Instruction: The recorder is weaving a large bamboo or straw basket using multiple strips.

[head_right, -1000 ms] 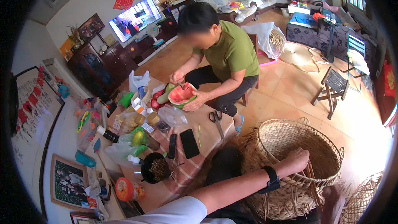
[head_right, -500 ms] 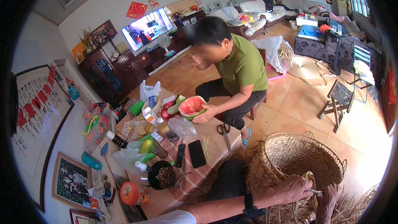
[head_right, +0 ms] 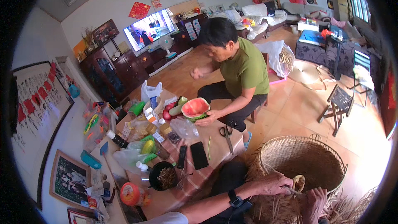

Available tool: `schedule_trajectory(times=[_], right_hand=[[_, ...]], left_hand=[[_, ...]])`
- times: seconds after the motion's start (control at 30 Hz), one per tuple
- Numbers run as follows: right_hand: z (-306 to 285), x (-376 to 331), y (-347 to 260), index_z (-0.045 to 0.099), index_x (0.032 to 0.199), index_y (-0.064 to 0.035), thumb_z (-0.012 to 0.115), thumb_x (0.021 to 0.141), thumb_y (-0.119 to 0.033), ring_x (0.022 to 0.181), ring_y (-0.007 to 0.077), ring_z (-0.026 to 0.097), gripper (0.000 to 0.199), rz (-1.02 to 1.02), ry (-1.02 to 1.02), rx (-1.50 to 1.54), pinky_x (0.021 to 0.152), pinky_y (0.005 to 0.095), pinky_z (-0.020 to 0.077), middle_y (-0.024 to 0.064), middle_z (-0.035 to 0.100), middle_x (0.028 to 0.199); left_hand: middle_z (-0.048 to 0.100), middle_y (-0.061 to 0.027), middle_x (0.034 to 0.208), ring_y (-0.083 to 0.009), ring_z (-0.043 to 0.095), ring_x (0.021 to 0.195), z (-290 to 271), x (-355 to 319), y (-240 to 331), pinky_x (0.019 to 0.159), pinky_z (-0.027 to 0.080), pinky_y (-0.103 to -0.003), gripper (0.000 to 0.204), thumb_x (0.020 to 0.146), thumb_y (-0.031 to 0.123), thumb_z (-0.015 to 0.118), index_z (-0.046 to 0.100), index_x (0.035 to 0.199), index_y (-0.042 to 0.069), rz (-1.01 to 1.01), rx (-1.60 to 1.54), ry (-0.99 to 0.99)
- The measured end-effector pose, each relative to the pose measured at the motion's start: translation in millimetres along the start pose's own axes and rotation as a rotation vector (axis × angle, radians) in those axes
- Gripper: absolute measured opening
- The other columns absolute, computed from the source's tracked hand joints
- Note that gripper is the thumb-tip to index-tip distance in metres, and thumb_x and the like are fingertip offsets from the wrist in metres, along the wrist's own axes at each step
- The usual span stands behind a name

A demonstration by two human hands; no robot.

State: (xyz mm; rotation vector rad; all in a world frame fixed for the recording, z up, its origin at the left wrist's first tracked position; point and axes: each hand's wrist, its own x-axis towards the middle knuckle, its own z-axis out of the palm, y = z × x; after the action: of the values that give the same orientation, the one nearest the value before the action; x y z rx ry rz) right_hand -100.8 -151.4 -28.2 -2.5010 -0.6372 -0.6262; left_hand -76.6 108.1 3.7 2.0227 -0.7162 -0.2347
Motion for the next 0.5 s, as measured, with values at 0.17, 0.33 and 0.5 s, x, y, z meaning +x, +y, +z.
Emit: schedule_trajectory(times=[0.17, 0.33, 0.5], right_hand=[[-7.8, 6.8, 14.2, 0.061, 0.074, -0.0021, 0.076, 0.076, -0.035, 0.075, 0.0362, 0.057, 0.036, 0.084, -0.114, 0.089, 0.071, 0.0474, 0.0428, 0.015, 0.058, 0.072], [-30.6, 46.5, 16.7, 0.063, 0.114, 0.0024, 0.083, 0.084, -0.045, 0.09, 0.0433, 0.068, 0.06, 0.42, -0.488, 0.254, 0.077, 0.0501, 0.052, 0.0234, 0.072, 0.098], [1.9, 67.9, 53.6, 0.054, 0.135, 0.0021, 0.088, 0.081, -0.045, 0.099, 0.0368, 0.074, 0.079, 0.408, -0.792, 0.275, 0.079, 0.0462, 0.0574, 0.0253, 0.074, 0.108]], left_hand=[[0.07, -0.0191, 0.079, -0.037, 0.071, 0.08, -1.0, -4.6, 4.6, 0.072, 0.052, -0.049, 0.03, 0.089, 0.021, 0.079, 0.062, 0.106, 0.002, -0.026, -0.02, -0.076], [0.07, -0.0225, 0.081, -0.0432, 0.071, 0.086, 23.1, 5.2, 3.3, 0.076, 0.053, -0.053, 0.041, 0.085, 0.02, 0.082, 0.058, 0.112, 0.0, 0.029, 0.13, -0.035], [0.07, -0.0235, 0.082, -0.0431, 0.072, 0.087, 30.2, 3.4, -5.9, 0.077, 0.053, -0.053, 0.039, 0.084, 0.019, 0.081, 0.059, 0.11, 0.001, 0.06, 0.07, 0.015]])
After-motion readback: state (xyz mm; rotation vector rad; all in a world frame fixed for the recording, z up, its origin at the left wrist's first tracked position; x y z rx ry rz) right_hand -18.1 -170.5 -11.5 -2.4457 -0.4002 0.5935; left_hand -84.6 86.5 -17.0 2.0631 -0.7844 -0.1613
